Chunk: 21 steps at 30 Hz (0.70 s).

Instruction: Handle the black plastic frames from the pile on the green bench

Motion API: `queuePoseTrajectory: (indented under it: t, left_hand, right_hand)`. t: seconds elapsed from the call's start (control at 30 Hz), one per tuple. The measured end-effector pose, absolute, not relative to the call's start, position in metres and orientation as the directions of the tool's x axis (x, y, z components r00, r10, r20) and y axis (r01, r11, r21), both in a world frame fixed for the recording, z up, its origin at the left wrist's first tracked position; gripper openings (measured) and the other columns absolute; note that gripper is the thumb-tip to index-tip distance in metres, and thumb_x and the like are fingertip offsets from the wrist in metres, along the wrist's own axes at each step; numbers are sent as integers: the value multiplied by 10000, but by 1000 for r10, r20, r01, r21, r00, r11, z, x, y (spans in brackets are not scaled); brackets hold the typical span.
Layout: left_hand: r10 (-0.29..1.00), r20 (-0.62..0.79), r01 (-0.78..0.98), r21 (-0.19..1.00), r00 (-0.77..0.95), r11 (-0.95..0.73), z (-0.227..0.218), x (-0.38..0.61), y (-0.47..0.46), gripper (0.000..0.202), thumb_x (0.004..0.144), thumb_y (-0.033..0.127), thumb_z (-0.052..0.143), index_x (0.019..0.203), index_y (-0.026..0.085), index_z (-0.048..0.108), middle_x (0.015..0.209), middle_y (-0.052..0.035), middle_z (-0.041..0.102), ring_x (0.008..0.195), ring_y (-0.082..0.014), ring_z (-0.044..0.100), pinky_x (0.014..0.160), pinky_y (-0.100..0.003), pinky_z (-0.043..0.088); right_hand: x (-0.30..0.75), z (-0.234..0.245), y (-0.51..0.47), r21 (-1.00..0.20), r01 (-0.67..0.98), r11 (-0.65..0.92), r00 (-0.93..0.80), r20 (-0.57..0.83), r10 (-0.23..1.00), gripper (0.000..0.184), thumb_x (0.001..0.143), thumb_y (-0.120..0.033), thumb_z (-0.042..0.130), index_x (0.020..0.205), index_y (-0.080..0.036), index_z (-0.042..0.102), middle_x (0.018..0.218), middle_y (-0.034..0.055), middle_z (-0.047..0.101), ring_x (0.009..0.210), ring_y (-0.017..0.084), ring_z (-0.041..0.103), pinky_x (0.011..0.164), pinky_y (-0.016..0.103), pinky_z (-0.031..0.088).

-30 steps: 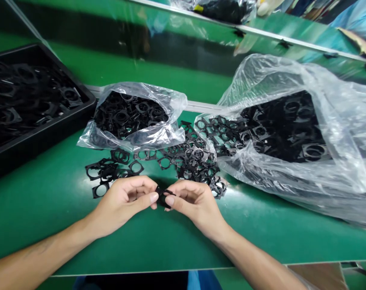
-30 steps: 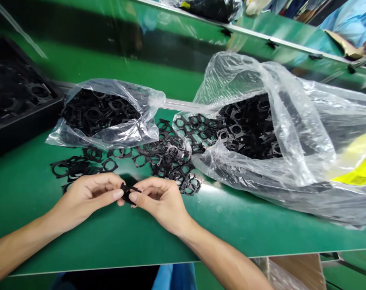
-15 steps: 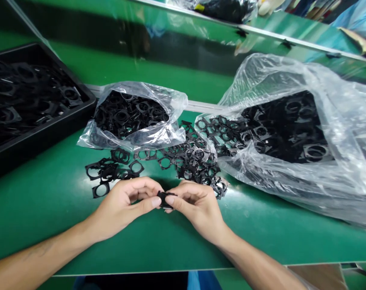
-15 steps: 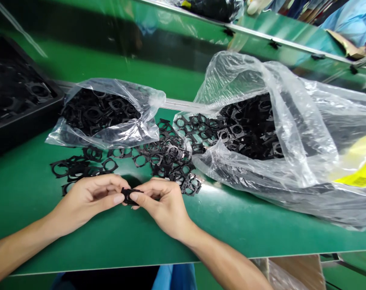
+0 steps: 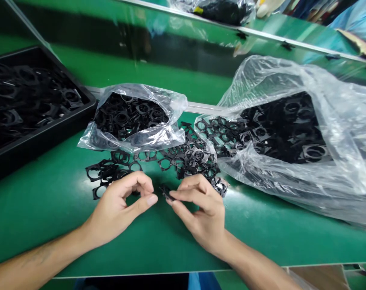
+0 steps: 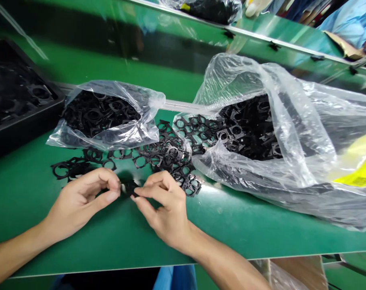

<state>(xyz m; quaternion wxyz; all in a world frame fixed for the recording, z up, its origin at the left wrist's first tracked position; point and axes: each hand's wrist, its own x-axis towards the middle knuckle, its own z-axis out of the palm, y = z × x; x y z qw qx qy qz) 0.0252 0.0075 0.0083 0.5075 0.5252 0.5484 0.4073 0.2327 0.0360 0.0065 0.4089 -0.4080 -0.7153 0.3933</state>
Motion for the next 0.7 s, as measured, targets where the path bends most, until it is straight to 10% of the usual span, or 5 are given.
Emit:
queuePoseTrajectory:
  t: [0.23,0.7]
  left_hand:
    - [979,-186,155,973,87,171,8,29,6,66,884,193,688,936,203,648,826,20,686,757,-107,697,715,-166,569]
    - [938,312,426,836,150,-346,4,27,2,204,899,49,672,994,227,704,999,-38,764,919,-165,746,838,-254,594]
  right_hand:
    - [231,4,31,-747,263,610,-592,374,714,159,941,-132,660,1070,-181,740,984,98,689,857,179,694,731,280,598]
    - [229,13,34,-976,174,133,-446,42,894,51,906,-214,744,872,-184,768,761,29,709,672,148,656,665,275,552]
